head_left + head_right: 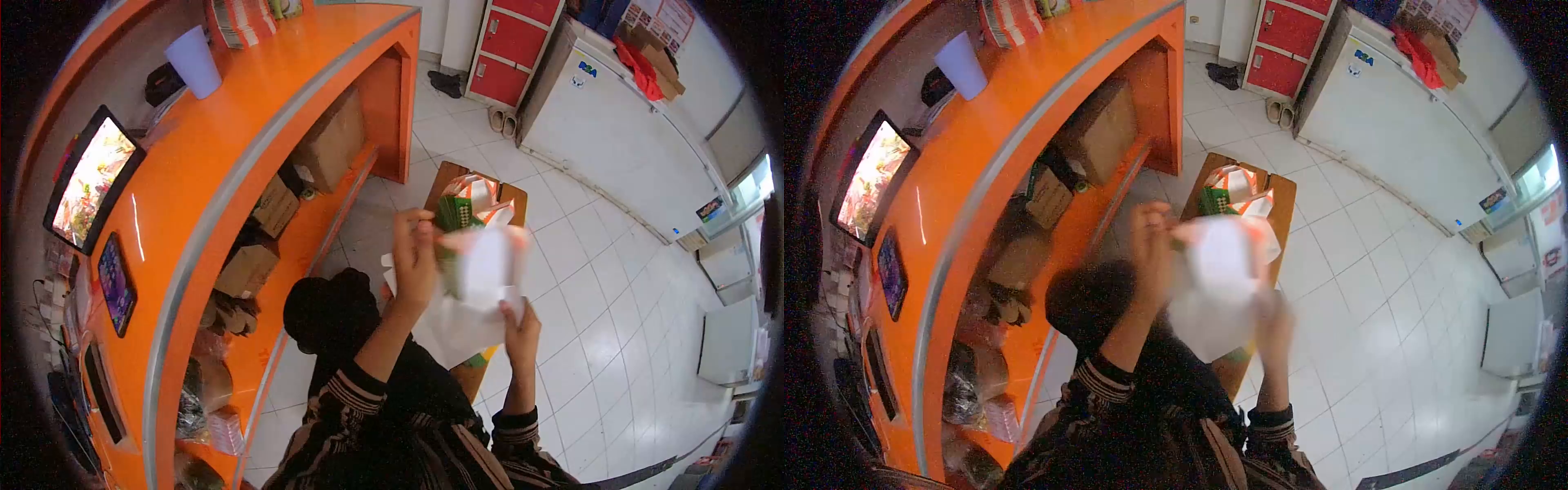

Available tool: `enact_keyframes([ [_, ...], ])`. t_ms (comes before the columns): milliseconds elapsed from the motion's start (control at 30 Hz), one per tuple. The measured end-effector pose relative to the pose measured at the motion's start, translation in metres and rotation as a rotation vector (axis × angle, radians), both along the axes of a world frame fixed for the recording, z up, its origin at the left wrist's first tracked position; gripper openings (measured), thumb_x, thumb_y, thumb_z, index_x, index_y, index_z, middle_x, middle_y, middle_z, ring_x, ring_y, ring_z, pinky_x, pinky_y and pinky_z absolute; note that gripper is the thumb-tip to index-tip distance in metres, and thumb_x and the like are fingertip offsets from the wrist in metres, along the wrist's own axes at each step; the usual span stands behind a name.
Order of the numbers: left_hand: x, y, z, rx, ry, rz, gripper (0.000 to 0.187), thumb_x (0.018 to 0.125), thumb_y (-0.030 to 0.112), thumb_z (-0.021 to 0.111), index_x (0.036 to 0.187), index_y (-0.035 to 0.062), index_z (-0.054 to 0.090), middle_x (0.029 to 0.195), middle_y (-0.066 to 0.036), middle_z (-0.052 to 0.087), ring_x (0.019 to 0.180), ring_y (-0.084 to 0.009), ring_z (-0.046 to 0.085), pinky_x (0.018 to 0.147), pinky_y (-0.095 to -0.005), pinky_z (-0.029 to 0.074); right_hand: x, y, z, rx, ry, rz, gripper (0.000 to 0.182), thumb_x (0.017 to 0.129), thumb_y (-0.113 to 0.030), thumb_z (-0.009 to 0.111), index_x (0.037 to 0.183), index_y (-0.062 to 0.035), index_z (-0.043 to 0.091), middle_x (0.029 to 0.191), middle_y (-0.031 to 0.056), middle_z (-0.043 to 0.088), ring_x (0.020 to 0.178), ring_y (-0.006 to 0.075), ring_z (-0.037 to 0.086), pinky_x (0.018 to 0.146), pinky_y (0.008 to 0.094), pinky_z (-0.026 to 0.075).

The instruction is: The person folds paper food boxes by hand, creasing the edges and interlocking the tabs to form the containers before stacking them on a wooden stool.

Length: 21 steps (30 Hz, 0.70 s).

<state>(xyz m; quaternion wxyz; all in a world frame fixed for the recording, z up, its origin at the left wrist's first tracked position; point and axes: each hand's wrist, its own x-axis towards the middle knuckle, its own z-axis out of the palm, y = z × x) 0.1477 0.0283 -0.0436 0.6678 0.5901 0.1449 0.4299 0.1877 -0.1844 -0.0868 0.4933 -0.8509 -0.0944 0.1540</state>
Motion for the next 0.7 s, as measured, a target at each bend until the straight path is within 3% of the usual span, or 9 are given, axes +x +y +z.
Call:
enact_keyframes([
  [33,0.013,-0.005,-0.008,-0.322,-0.054,-0.281,0.019,0.093,0.012,0.049,0.109,0.0047,0.042,0.089,-0.008,0.057,0.080,-0.0100,0.058,0.061,-0.0210,0.045,0.016,-0.008,-0.007,0.069,0.060,-0.119,0.039,0.085,-0.019,0.061,0.117,0.0004,0.051,0.112,0.0137,0.057,0.104,0.0210,0.053,0.090,0.0340,0.040],
  [100,0.054,-0.006,-0.041,-0.145,-0.045,-0.229,0.031,0.089,0.017,0.056,0.112,0.0034,0.041,0.101,-0.014,0.056,0.081,-0.0206,0.061,0.067,-0.0301,0.048,0.052,-0.022,-0.038,0.356,-0.206,-0.084,0.033,0.086,-0.017,0.059,0.115,-0.0010,0.053,0.109,0.0104,0.057,0.104,0.0195,0.052,0.090,0.0335,0.041],
  [133,0.068,-0.003,-0.051,0.278,0.088,-0.124,0.037,0.086,0.017,0.059,0.114,0.0020,0.040,0.107,-0.016,0.054,0.084,-0.0270,0.061,0.072,-0.0353,0.048,0.072,-0.028,-0.058,0.393,-0.307,-0.059,0.034,0.086,-0.017,0.058,0.115,-0.0011,0.052,0.109,0.0116,0.057,0.103,0.0209,0.053,0.088,0.0342,0.042],
  [167,0.081,0.000,-0.060,0.698,0.222,-0.013,0.043,0.084,0.017,0.062,0.116,0.0007,0.039,0.112,-0.018,0.052,0.086,-0.0334,0.060,0.076,-0.0405,0.047,0.095,-0.033,-0.081,0.317,-0.416,-0.018,0.034,0.086,-0.018,0.057,0.115,-0.0012,0.051,0.110,0.0127,0.056,0.102,0.0222,0.053,0.086,0.0348,0.043],
  [333,0.135,0.028,-0.097,0.500,0.540,-0.308,0.042,0.081,0.025,0.065,0.111,0.0011,0.049,0.099,-0.020,0.058,0.094,-0.0371,0.056,0.080,-0.0438,0.044,0.212,-0.022,-0.203,-0.178,-1.242,0.164,0.035,0.087,-0.022,0.053,0.116,-0.0019,0.048,0.114,0.0186,0.053,0.096,0.0289,0.056,0.077,0.0379,0.048],
  [367,0.144,0.035,-0.109,0.430,0.546,-0.194,0.037,0.081,0.025,0.065,0.103,0.0007,0.049,0.094,-0.020,0.059,0.089,-0.0371,0.058,0.076,-0.0439,0.045,0.199,0.005,-0.153,-0.085,-0.673,0.343,0.042,0.084,-0.019,0.055,0.120,-0.0035,0.041,0.116,0.0194,0.051,0.089,0.0360,0.058,0.076,0.0421,0.049],
  [433,0.158,0.047,-0.130,0.281,0.559,0.028,0.031,0.082,0.027,0.064,0.087,0.0000,0.050,0.083,-0.019,0.059,0.081,-0.0372,0.060,0.070,-0.0440,0.046,0.179,0.047,-0.095,-0.540,-0.387,0.182,0.037,0.082,-0.015,0.060,0.112,-0.0002,0.044,0.114,0.0211,0.051,0.096,0.0399,0.057,0.079,0.0448,0.048],
  [600,0.154,0.063,-0.142,0.441,0.808,0.254,0.041,0.080,0.036,0.066,0.091,0.0028,0.044,0.072,-0.016,0.058,0.068,-0.0323,0.062,0.062,-0.0417,0.049,0.171,0.057,-0.127,-0.624,-0.459,0.240,0.030,0.081,-0.013,0.058,0.106,-0.0011,0.046,0.108,0.0223,0.053,0.087,0.0402,0.059,0.070,0.0476,0.050],
  [700,0.142,0.051,-0.144,-0.227,0.553,-0.169,0.056,0.075,0.042,0.070,0.101,0.0005,0.042,0.084,-0.016,0.056,0.075,-0.0307,0.062,0.065,-0.0425,0.050,0.183,0.046,-0.169,-0.636,-0.429,0.217,0.026,0.080,-0.013,0.056,0.104,-0.0031,0.051,0.102,0.0194,0.058,0.083,0.0393,0.061,0.067,0.0469,0.051],
])
